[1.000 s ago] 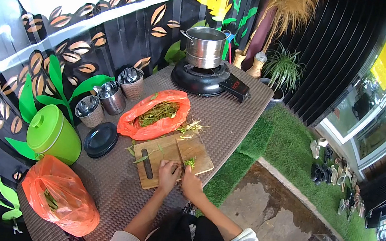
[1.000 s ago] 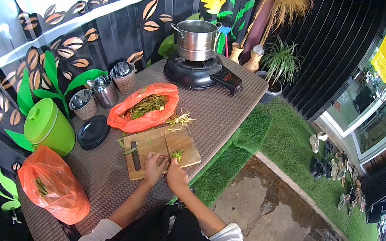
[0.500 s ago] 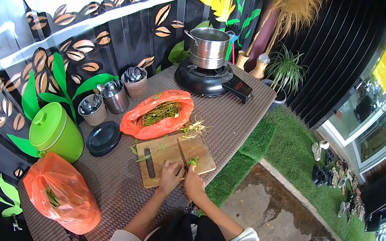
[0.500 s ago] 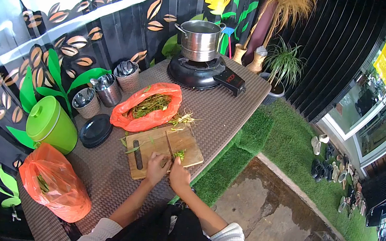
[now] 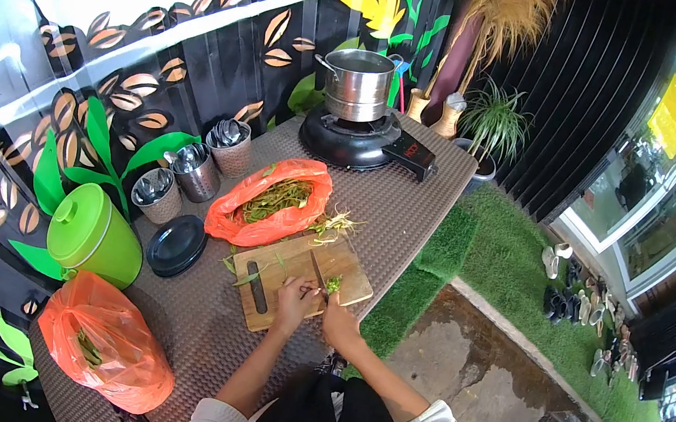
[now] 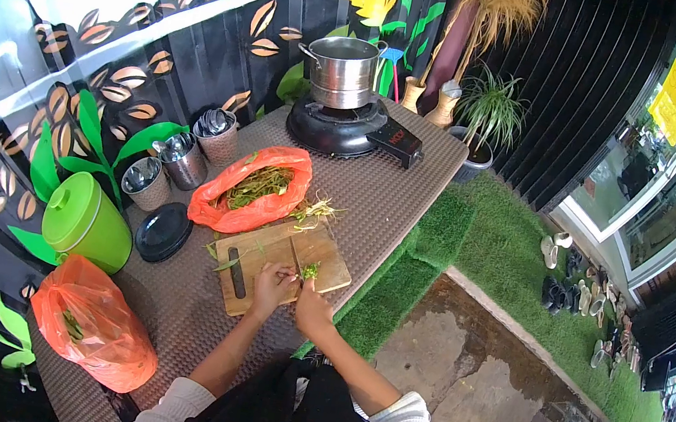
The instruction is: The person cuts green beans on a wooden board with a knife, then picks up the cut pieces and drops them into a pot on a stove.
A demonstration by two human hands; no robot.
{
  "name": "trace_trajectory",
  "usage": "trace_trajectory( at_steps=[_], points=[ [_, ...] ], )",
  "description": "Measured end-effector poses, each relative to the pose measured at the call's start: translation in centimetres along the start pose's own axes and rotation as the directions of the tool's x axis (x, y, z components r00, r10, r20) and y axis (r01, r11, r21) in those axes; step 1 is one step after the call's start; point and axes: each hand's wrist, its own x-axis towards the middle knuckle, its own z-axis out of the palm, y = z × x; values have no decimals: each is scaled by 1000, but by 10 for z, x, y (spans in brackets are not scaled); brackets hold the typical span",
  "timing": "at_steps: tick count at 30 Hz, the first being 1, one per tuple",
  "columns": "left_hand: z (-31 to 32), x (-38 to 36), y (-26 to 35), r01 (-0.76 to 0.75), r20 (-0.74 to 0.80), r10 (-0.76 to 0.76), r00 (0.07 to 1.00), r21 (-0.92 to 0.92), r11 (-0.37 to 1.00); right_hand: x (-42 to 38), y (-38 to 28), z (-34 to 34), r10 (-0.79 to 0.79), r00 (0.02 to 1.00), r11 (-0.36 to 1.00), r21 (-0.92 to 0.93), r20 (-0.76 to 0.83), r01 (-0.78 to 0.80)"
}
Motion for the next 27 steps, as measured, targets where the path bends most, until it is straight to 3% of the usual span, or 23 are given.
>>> trace_trajectory(
  at_steps=[2,6,8,12,14,18,20,24,27],
  points=[
    [-1,-2,6,-36,-15,36,999,-27,999,-2,-8,5,85,996,996,-14,-5,-86],
    [-4,-7,13,-88,-24,88,996,0,996,16,-5,9,70,996,997,-9,-55,-71],
    [-6,-10,18,-242,-14,253,967,244,939,25,2,1,8,1000,996,84,-13,-7],
    [-5,-10,5,-202,-28,215,976,242,949,11,-1,-2,-23,1000,997,73,8,22],
    [-6,-8,3,-189,-67,208,976,222,957,-1,-10,5,66,997,997,35,-37,-65],
    [-6,-8,8,-158,-68,184,981,283,946,11,-10,7,80,997,997,-12,4,-80],
    [-1,-6,6,79,-123,-83,989,-38,996,21,-1,-1,-9,1000,1000,18,10,9],
    [-5,-2,2,15,-106,-6,994,86,996,16,0,-4,-24,999,999,29,33,23],
    [-6,-8,11,-38,-137,60,989,155,987,3,-9,7,64,998,998,-10,21,-63]
  ],
)
